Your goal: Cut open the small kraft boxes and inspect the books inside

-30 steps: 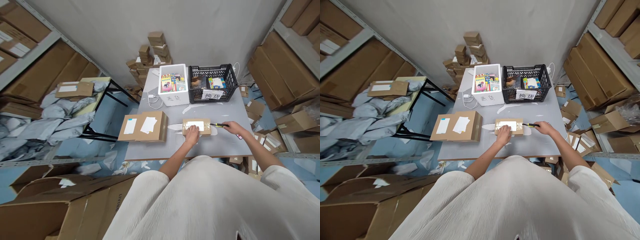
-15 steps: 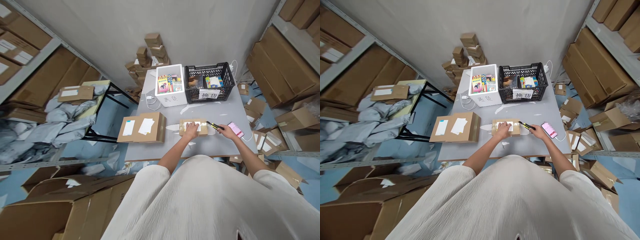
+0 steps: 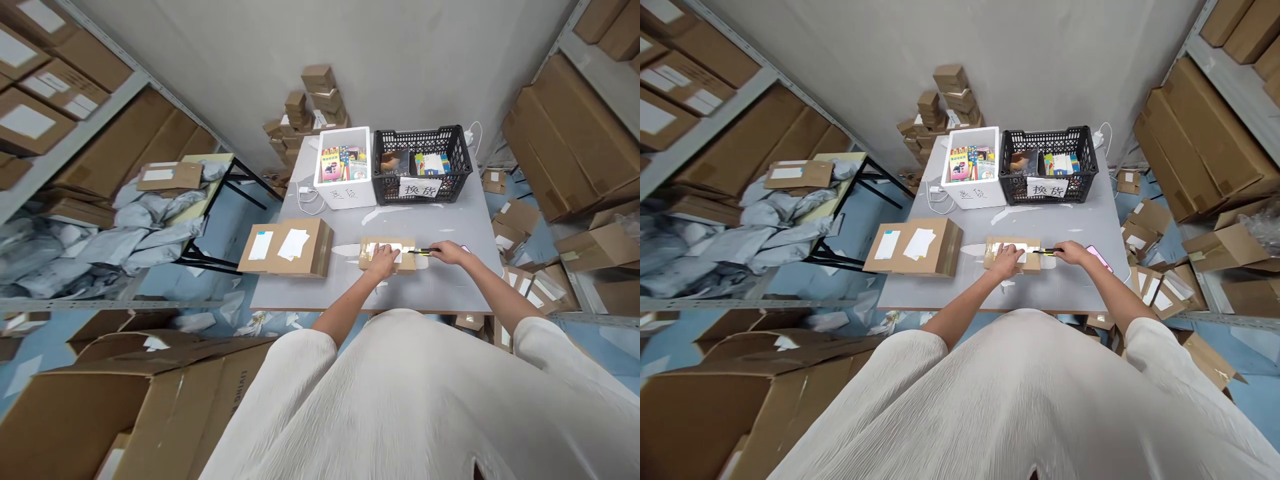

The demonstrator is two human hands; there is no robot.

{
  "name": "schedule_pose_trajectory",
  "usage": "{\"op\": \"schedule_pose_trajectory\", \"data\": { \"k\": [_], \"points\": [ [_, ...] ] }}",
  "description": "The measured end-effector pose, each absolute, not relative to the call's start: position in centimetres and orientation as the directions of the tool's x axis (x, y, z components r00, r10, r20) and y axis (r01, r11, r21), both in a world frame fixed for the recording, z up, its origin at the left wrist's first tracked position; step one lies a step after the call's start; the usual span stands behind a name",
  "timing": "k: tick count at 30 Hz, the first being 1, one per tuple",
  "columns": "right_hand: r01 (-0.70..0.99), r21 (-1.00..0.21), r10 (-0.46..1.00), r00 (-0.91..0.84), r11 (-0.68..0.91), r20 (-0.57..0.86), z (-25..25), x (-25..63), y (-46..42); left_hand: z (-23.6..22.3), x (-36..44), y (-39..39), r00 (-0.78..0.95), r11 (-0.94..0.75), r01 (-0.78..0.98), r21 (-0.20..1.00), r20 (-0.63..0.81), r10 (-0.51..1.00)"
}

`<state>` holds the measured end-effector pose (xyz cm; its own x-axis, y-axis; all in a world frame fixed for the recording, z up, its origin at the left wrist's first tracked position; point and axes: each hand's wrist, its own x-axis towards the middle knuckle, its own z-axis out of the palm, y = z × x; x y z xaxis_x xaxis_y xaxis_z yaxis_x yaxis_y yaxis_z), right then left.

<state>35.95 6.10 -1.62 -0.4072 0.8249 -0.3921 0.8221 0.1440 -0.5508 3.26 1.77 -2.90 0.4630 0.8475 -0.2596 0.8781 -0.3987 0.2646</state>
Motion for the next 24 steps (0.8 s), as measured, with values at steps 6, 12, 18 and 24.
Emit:
{"op": "schedule_pose_trajectory", "data": {
  "k": [6,12,18,24],
  "points": [
    [0.694,-0.711,0.695,-0.458,-0.109,-0.554,-2.5,37.5,5.2,-3.0,4.2,1.5,0.443,-0.385,0.89,0.245,-0.268,0.855],
    [0.601,-0.77,0.658,-0.493,-0.215,-0.569,-2.6,39.1,2.0,-3.2,3.9,1.4,0.443,-0.387,0.889,0.244,-0.249,0.861],
    [0.509,-0.809,0.81,-0.316,-0.294,-0.494,-3.1,39.8,0.0,-2.1,4.0,1.8,0.398,-0.327,0.889,0.321,-0.185,0.899],
    [0.563,-0.81,0.894,-0.264,-0.163,-0.363,-2.3,38.0,-1.3,-1.7,5.3,3.9,0.379,-0.338,0.893,0.298,-0.092,0.921]
  ]
}}
